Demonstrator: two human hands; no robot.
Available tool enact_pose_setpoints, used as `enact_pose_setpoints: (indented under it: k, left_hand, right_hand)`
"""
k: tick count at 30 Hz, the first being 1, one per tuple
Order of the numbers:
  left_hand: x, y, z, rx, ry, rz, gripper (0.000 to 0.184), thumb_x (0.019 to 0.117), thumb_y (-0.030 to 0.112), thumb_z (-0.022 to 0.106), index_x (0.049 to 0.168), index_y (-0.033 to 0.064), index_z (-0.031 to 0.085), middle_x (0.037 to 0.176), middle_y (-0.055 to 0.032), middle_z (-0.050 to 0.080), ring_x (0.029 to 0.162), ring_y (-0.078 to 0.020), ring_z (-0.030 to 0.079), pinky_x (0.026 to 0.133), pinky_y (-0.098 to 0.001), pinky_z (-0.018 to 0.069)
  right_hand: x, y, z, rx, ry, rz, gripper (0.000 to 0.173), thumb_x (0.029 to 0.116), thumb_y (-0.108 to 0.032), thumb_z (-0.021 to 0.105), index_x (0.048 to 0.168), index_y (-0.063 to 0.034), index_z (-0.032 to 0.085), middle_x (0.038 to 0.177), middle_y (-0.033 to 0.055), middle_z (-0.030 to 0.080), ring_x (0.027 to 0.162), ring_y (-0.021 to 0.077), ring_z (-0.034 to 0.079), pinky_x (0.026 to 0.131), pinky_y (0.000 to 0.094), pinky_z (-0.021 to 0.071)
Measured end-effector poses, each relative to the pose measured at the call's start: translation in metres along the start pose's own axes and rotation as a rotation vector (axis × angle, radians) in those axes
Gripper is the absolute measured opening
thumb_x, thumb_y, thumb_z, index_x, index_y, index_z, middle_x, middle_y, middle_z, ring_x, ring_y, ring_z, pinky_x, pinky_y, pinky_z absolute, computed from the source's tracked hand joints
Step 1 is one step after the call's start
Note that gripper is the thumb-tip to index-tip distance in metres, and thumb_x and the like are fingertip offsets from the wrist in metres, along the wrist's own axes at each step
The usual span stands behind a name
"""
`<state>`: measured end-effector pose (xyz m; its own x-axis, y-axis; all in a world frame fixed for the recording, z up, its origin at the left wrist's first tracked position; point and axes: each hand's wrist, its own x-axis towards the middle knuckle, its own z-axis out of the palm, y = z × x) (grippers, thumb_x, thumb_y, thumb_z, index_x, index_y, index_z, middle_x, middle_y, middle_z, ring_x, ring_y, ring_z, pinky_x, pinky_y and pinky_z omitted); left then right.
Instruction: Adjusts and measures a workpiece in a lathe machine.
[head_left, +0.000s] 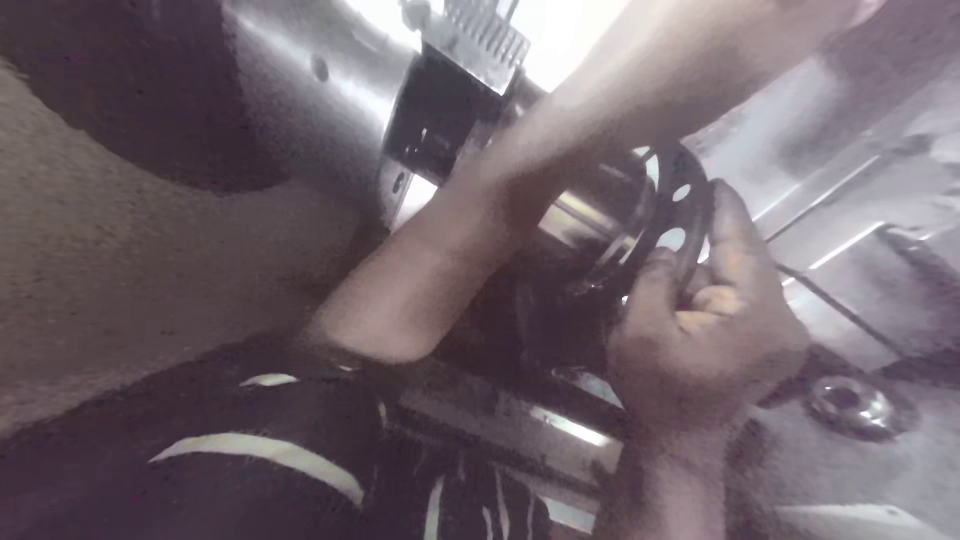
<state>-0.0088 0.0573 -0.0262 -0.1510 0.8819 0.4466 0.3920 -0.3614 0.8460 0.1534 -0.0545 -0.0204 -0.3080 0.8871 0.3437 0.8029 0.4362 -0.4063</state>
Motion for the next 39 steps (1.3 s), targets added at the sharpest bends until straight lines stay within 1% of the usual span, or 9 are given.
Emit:
enact_pose_setpoints:
  k: [2,4,9,13,19,23,29,35,39]
  left_hand:
    - [-0.0027,-0.0038,-0.0020,0.036,-0.043,-0.029,0.013,0.0917,0.022,0.075,0.088,0.0096,0.075,0.076,0.0030,0.067,0.070,-0.0007,0.063,0.062,-0.0208,0.0526]
    - [-0.0056,-0.0046,-0.0033,0.039,-0.069,-0.074,0.013,0.0920,0.023,0.075,0.091,0.0101,0.075,0.077,0.0042,0.067,0.068,0.0006,0.062,0.062,-0.0196,0.0518]
    - [-0.0077,-0.0034,-0.0098,0.035,-0.080,-0.083,0.012,0.0951,0.019,0.070,0.087,0.0116,0.075,0.070,0.0075,0.064,0.061,0.0017,0.056,0.058,-0.0202,0.0482]
    - [-0.0061,-0.0105,-0.0070,-0.029,-0.055,-0.084,0.013,0.0900,0.020,0.078,0.082,0.0111,0.075,0.067,0.0056,0.064,0.058,0.0004,0.057,0.055,-0.0197,0.0488]
    - [-0.0051,-0.0065,-0.0078,0.005,-0.069,-0.126,0.013,0.0903,0.023,0.079,0.085,0.0117,0.076,0.069,0.0059,0.064,0.060,0.0003,0.057,0.058,-0.0202,0.0494]
    - [-0.0046,-0.0095,-0.0041,-0.009,-0.022,-0.060,0.015,0.0884,0.016,0.078,0.076,0.0096,0.072,0.064,0.0048,0.061,0.056,-0.0001,0.055,0.053,-0.0195,0.0470]
    - [-0.0038,-0.0092,-0.0044,-0.059,-0.005,-0.102,0.013,0.0857,0.018,0.083,0.081,0.0089,0.075,0.069,0.0029,0.067,0.061,-0.0009,0.062,0.059,-0.0197,0.0539]
    - [-0.0034,-0.0095,-0.0032,-0.032,-0.012,-0.078,0.018,0.0825,0.022,0.085,0.077,0.0111,0.073,0.067,0.0055,0.064,0.061,0.0003,0.059,0.058,-0.0190,0.0510]
    - [-0.0047,-0.0058,-0.0036,0.037,0.025,-0.072,0.015,0.0822,0.022,0.085,0.081,0.0110,0.075,0.071,0.0043,0.067,0.064,-0.0003,0.061,0.059,-0.0195,0.0504]
  right_hand:
    - [-0.0002,-0.0008,-0.0005,-0.018,-0.005,0.011,0.044,0.0997,-0.017,0.058,0.143,-0.0058,0.059,0.076,0.0012,0.067,0.050,0.0040,0.048,0.047,0.0251,0.0407]
    - [0.0000,-0.0013,-0.0004,-0.030,-0.004,0.006,0.045,0.0998,-0.017,0.057,0.143,-0.0057,0.059,0.075,0.0010,0.067,0.050,0.0047,0.046,0.048,0.0251,0.0394]
    - [0.0006,-0.0004,-0.0009,-0.021,-0.010,-0.001,0.045,0.0994,-0.017,0.058,0.143,-0.0048,0.059,0.078,0.0020,0.069,0.051,0.0049,0.049,0.049,0.0255,0.0418]
    - [-0.0004,0.0018,-0.0020,-0.015,-0.005,-0.008,0.044,0.0998,-0.017,0.057,0.142,-0.0047,0.060,0.076,0.0028,0.068,0.051,0.0053,0.049,0.048,0.0258,0.0416]
    - [0.0034,0.0039,-0.0038,0.009,0.007,-0.052,0.043,0.0991,-0.016,0.058,0.139,-0.0010,0.061,0.074,0.0037,0.066,0.050,0.0055,0.045,0.048,0.0239,0.0385]
    - [0.0035,0.0034,-0.0040,0.019,0.000,-0.038,0.044,0.0986,-0.015,0.058,0.140,-0.0020,0.061,0.072,0.0007,0.064,0.049,0.0032,0.043,0.046,0.0220,0.0367]
    - [0.0035,0.0016,-0.0036,-0.005,-0.003,-0.028,0.043,0.0989,-0.015,0.058,0.140,-0.0031,0.061,0.077,0.0028,0.068,0.051,0.0043,0.048,0.048,0.0240,0.0410]
    - [0.0009,-0.0022,-0.0052,-0.057,-0.012,-0.017,0.044,0.0993,-0.017,0.057,0.142,-0.0045,0.060,0.075,0.0029,0.066,0.051,0.0067,0.045,0.049,0.0263,0.0383]
    - [0.0031,-0.0025,-0.0026,-0.053,-0.001,-0.026,0.043,0.0992,-0.016,0.057,0.140,-0.0026,0.061,0.075,0.0032,0.066,0.050,0.0069,0.044,0.048,0.0260,0.0374]
